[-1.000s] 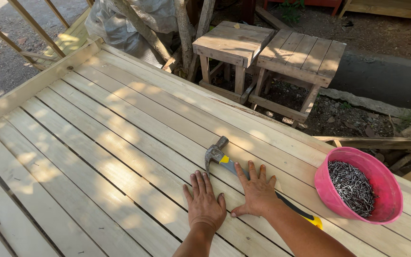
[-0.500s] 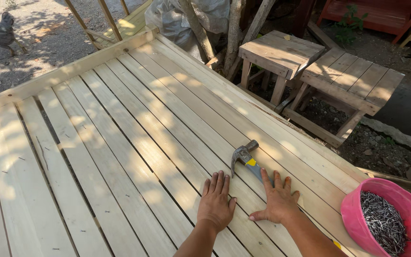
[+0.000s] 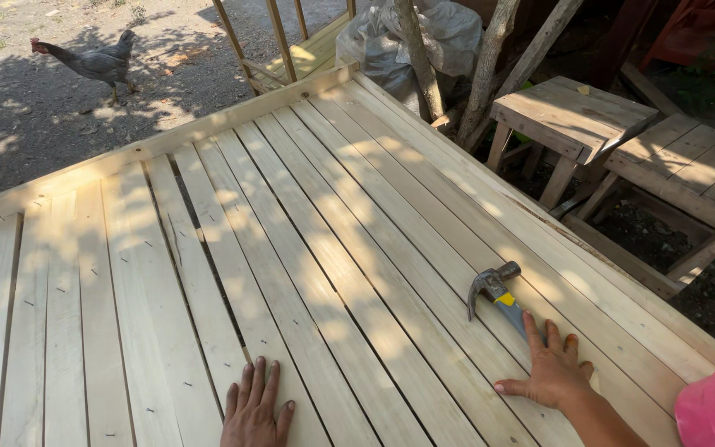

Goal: The person hammers nails into wooden planks to assemble a wooden structure. They repeatedly pick nails from a pink bowl and drive them into the wood using a hammer.

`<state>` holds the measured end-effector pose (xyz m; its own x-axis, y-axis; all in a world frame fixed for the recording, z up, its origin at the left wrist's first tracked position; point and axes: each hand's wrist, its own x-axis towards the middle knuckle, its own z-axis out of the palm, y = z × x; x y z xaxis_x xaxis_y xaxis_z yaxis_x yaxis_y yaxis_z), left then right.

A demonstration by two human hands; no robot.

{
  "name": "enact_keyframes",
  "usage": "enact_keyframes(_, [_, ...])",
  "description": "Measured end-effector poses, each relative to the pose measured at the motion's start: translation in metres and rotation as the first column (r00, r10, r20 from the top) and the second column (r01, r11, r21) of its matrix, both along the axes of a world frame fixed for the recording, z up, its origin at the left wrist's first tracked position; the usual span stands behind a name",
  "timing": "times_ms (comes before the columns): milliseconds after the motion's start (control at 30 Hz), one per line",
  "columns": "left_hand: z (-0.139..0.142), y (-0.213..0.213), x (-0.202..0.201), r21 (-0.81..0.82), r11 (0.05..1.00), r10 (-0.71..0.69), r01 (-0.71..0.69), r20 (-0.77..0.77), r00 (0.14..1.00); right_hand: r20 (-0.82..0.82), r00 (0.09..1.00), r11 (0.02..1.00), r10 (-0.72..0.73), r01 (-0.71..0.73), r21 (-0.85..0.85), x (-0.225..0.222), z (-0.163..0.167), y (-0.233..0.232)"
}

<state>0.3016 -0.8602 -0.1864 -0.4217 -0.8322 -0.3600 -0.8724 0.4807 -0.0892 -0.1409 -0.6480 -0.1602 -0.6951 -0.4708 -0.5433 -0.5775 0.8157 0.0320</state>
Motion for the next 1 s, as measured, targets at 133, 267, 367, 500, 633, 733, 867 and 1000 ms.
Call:
enact_keyframes(133, [-0.001, -0.003, 0.017, 0.059, 0.990, 0.117, -0.124, 0.117, 0.986, 0.000, 1.000, 1.000, -0.009, 0.009, -0.005, -0.003, -0.001, -0.002])
enact_keyframes(267, [0.019, 0.005, 0.008, 0.092, 0.969, 0.209, -0.229, 0.184, 0.960, -0.051, 0.997, 0.995, -0.059, 0.054, -0.084, -0.003, -0.007, -0.003])
enact_keyframes(367, [0.037, 0.009, 0.006, 0.104, 0.975, 0.179, -0.196, 0.153, 0.972, -0.122, 0.984, 0.979, -0.127, 0.105, -0.173, -0.009, -0.010, -0.004])
enact_keyframes(500, [0.052, 0.017, 0.003, 0.137, 0.966, 0.211, -0.221, 0.086, 0.974, -0.232, 0.966, 0.907, -0.114, 0.006, -0.421, -0.010, -0.009, -0.005])
enact_keyframes(633, [0.061, 0.022, 0.002, 0.161, 0.959, 0.231, -0.233, 0.034, 0.972, -0.230, 0.966, 0.905, -0.122, 0.013, -0.426, 0.008, -0.008, -0.027])
enact_keyframes(733, [0.067, 0.024, 0.002, 0.175, 0.957, 0.237, -0.232, -0.011, 0.971, -0.234, 0.963, 0.921, -0.133, 0.033, -0.387, 0.019, -0.001, -0.048])
enact_keyframes(867, [0.073, 0.024, 0.003, 0.184, 0.958, 0.236, -0.221, -0.063, 0.970, -0.248, 0.956, 0.905, -0.158, 0.040, -0.423, 0.026, 0.004, -0.056])
enact_keyframes(1000, [0.075, 0.024, 0.002, 0.221, 0.949, 0.242, -0.224, -0.055, 0.969, -0.312, 0.939, 0.879, -0.146, -0.022, -0.477, 0.030, 0.005, -0.059])
